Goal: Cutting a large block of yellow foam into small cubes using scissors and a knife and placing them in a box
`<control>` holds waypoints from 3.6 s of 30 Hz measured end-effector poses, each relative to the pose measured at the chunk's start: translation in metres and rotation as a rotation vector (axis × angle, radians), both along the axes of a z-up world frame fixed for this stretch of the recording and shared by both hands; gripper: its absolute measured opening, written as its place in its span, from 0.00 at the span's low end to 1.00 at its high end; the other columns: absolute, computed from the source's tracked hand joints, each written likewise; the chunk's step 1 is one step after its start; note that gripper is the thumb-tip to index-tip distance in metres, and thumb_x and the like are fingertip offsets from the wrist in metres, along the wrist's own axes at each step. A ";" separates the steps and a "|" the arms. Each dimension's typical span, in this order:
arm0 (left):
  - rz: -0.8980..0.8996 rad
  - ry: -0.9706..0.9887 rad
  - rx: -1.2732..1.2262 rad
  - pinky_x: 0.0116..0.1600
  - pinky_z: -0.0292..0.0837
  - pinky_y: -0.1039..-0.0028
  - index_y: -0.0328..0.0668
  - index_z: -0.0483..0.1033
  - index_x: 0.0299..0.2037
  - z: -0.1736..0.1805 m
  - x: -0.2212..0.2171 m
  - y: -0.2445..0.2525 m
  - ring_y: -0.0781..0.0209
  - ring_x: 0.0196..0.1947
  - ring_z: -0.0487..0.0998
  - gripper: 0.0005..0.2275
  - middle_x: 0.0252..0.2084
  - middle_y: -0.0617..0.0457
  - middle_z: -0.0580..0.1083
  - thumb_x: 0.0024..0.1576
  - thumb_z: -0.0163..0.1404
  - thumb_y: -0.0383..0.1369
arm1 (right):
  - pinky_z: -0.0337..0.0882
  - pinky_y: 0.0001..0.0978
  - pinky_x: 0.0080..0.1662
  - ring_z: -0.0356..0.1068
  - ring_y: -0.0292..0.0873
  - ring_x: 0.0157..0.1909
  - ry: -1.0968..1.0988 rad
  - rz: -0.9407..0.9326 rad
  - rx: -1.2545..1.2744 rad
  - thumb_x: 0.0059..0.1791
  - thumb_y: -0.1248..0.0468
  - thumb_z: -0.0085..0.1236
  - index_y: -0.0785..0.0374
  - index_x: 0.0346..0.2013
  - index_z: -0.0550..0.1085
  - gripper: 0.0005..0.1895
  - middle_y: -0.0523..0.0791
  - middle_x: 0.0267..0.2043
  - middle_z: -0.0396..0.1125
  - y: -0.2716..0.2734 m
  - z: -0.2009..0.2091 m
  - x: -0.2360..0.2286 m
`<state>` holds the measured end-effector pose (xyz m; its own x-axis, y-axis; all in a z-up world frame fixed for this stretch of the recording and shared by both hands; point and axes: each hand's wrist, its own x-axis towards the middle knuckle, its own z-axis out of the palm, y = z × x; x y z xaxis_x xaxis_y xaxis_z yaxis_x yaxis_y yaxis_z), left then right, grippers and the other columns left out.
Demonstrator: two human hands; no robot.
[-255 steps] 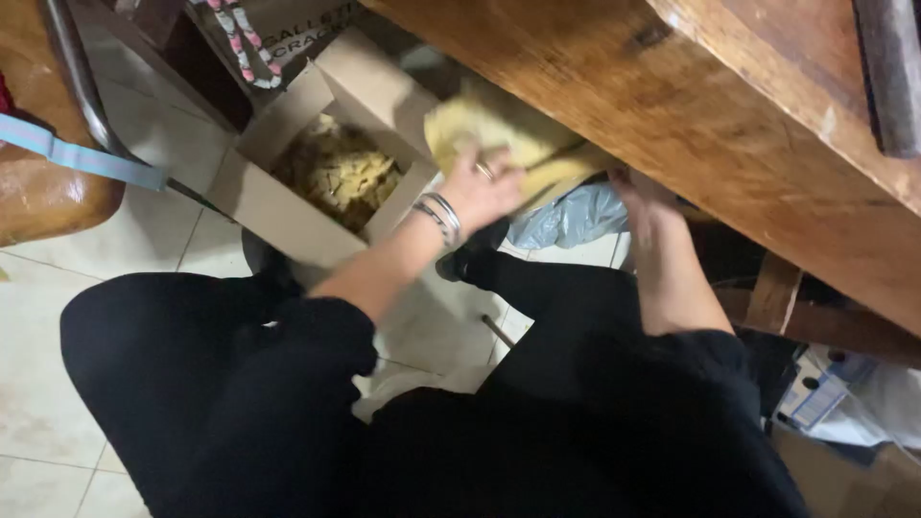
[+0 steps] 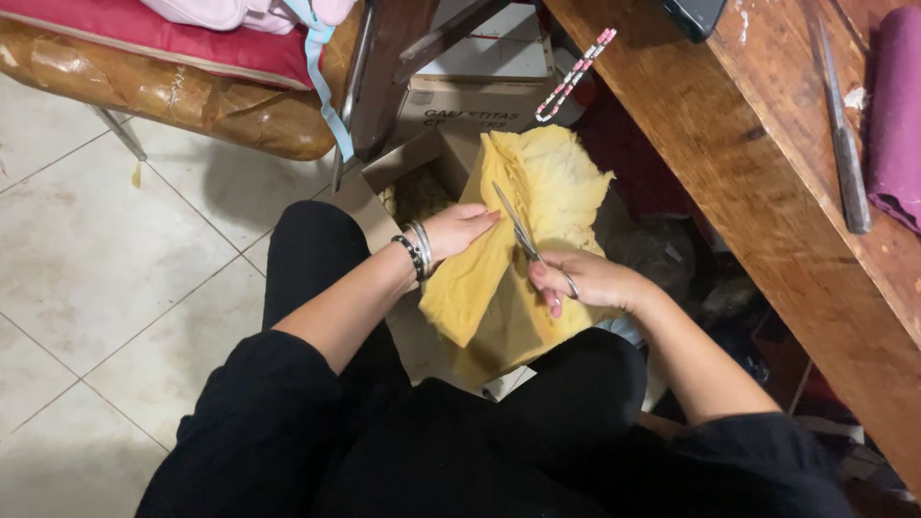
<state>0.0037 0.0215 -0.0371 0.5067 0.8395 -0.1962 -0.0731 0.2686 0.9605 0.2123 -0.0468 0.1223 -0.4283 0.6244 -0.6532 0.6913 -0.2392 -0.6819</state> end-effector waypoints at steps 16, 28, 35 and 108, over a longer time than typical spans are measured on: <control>0.099 0.233 0.210 0.41 0.73 0.57 0.42 0.72 0.32 0.022 -0.016 0.004 0.46 0.36 0.78 0.22 0.30 0.42 0.74 0.63 0.45 0.54 | 0.70 0.29 0.27 0.73 0.41 0.19 -0.045 -0.071 0.110 0.54 0.50 0.54 0.62 0.28 0.72 0.20 0.46 0.16 0.69 -0.002 0.026 0.001; -0.059 0.022 0.243 0.51 0.74 0.67 0.47 0.78 0.50 -0.042 0.010 0.025 0.63 0.45 0.78 0.13 0.43 0.53 0.80 0.64 0.51 0.44 | 0.70 0.25 0.26 0.72 0.40 0.17 -0.111 -0.056 0.136 0.54 0.46 0.54 0.63 0.30 0.74 0.23 0.43 0.17 0.68 0.022 0.014 0.003; -0.074 0.112 0.238 0.50 0.74 0.66 0.48 0.79 0.46 -0.037 -0.020 0.019 0.62 0.43 0.79 0.13 0.39 0.52 0.80 0.60 0.55 0.45 | 0.71 0.35 0.34 0.72 0.46 0.29 -0.248 -0.336 0.581 0.49 0.47 0.64 0.57 0.42 0.72 0.20 0.47 0.28 0.67 -0.007 -0.014 0.083; 0.299 0.102 -0.110 0.35 0.76 0.77 0.52 0.70 0.41 -0.072 -0.006 0.023 0.68 0.36 0.80 0.08 0.41 0.59 0.77 0.63 0.49 0.43 | 0.60 0.40 0.40 0.66 0.50 0.38 -0.625 -0.498 0.227 0.49 0.34 0.57 0.58 0.38 0.69 0.30 0.46 0.35 0.66 -0.127 -0.160 0.231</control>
